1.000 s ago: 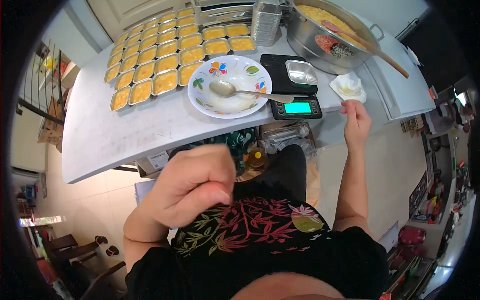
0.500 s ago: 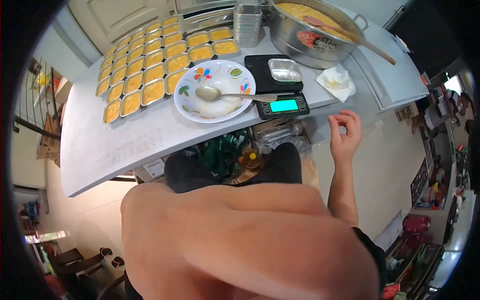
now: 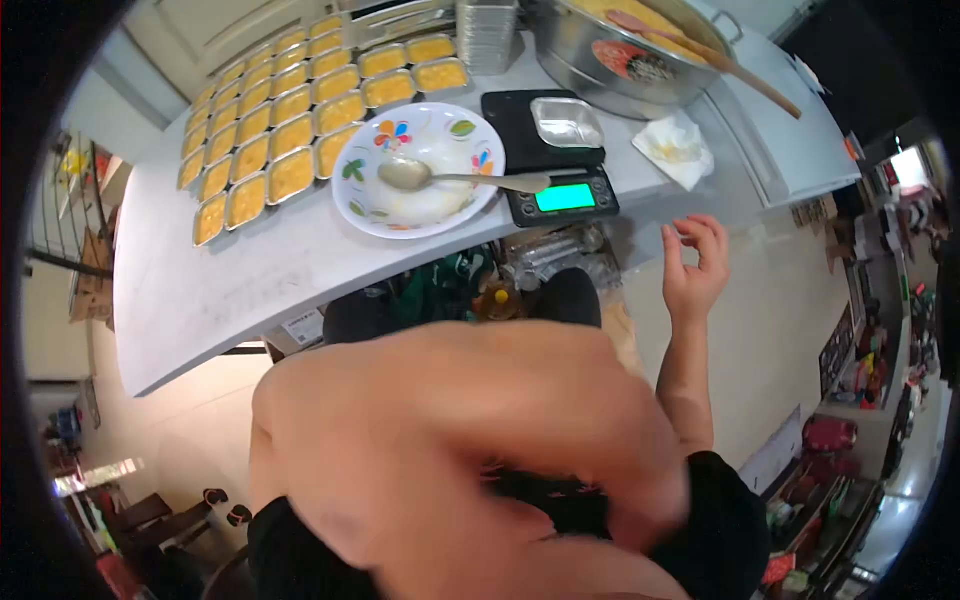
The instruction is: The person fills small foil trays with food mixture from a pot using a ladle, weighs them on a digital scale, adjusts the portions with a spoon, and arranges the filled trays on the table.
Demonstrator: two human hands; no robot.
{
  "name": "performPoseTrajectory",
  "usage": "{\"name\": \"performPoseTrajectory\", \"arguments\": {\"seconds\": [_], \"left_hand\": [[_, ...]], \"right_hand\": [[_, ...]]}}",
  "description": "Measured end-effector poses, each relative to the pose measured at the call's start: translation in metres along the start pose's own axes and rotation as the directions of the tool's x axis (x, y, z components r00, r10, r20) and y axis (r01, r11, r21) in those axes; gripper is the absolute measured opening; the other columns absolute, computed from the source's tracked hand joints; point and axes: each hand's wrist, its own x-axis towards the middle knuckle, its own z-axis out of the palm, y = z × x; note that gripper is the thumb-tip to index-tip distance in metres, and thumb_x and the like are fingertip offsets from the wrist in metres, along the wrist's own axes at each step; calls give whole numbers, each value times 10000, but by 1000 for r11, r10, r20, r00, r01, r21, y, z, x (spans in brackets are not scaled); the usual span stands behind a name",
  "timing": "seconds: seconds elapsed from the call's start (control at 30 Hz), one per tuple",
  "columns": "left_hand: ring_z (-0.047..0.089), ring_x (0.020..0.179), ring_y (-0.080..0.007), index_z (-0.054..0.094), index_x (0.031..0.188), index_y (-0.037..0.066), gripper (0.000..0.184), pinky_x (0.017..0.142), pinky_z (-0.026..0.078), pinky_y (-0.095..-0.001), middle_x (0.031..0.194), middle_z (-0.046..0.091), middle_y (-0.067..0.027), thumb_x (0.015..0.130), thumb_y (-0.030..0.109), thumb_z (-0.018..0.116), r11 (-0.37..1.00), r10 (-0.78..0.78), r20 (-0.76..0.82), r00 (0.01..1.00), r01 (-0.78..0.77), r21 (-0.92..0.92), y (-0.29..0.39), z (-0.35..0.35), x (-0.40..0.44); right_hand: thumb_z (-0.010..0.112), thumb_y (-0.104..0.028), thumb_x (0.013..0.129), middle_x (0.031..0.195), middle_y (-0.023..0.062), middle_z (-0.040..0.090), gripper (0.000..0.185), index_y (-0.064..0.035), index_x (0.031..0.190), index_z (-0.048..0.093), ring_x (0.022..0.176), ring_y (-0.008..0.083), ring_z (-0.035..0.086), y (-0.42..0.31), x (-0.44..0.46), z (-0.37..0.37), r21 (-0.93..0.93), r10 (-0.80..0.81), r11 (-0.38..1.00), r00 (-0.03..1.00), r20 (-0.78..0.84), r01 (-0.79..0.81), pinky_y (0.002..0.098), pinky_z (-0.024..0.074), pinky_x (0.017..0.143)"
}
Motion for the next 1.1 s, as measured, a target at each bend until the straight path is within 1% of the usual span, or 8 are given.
{"name": "performPoseTrajectory", "arguments": {"seconds": [0.23,0.33,0.47,0.6,0.7,0.8,0.93,1.1], "left_hand": [[577,788,-290,656,854,52,154,688,448,-380,820,608,-110,840,203,628,957,-73,347,935,-33,289,-94,-28,2],[591,815,-278,622,801,53,227,739,437,-379,792,613,-93,870,262,565,634,-340,354,871,-66,770,-146,-27,-8],[626,801,-242,645,820,60,246,704,445,-368,807,650,-70,881,267,526,372,-542,411,733,-229,900,-194,-33,-7],[627,812,-242,630,940,70,188,728,446,-358,857,652,-65,863,186,504,314,-430,450,783,-338,888,-218,-43,-13],[600,939,-268,597,1046,69,244,832,446,-380,1005,620,-103,827,118,502,345,-346,445,826,-329,879,-199,-46,-3],[516,1120,-295,571,1090,61,315,959,407,-409,1177,543,-147,780,78,519,387,-85,383,920,-324,863,-183,-50,-6],[462,1196,-303,558,1096,67,374,1004,390,-434,1263,491,-141,723,60,580,363,-54,369,928,-326,873,-179,-66,-13],[449,1207,-308,577,1015,66,325,1020,359,-436,1254,500,-133,704,147,620,260,-83,348,934,-317,912,-172,-77,-19]], "right_hand": [[640,-54,826,950,107,593,54,-16,864,641,805,186,581,33,25,-12,-139,-66,988,998,13,67,267,476,667],[625,-87,863,1022,83,578,116,-14,951,642,834,147,575,38,44,-14,-68,9,998,999,-30,-11,246,470,705],[637,-121,863,1062,61,557,198,-22,1034,615,870,144,566,22,92,-13,-158,-137,982,973,-186,107,253,465,711],[687,-145,825,1000,57,546,311,-24,1076,548,825,147,555,25,123,-13,159,147,982,944,-295,-103,270,468,654],[700,-140,816,945,39,527,427,-43,1144,444,773,124,528,28,124,-3,748,571,543,821,3,-381,256,434,602],[701,-126,815,903,34,503,443,-59,1134,400,759,103,516,20,111,11,707,577,540,812,85,-458,229,402,577],[676,-88,835,862,33,480,385,-37,1110,413,718,81,488,28,126,8,478,207,878,922,-327,-28,202,376,550],[673,-110,835,867,37,474,333,-50,1066,440,667,110,483,22,133,8,661,342,745,902,-262,-91,228,385,530]]}}
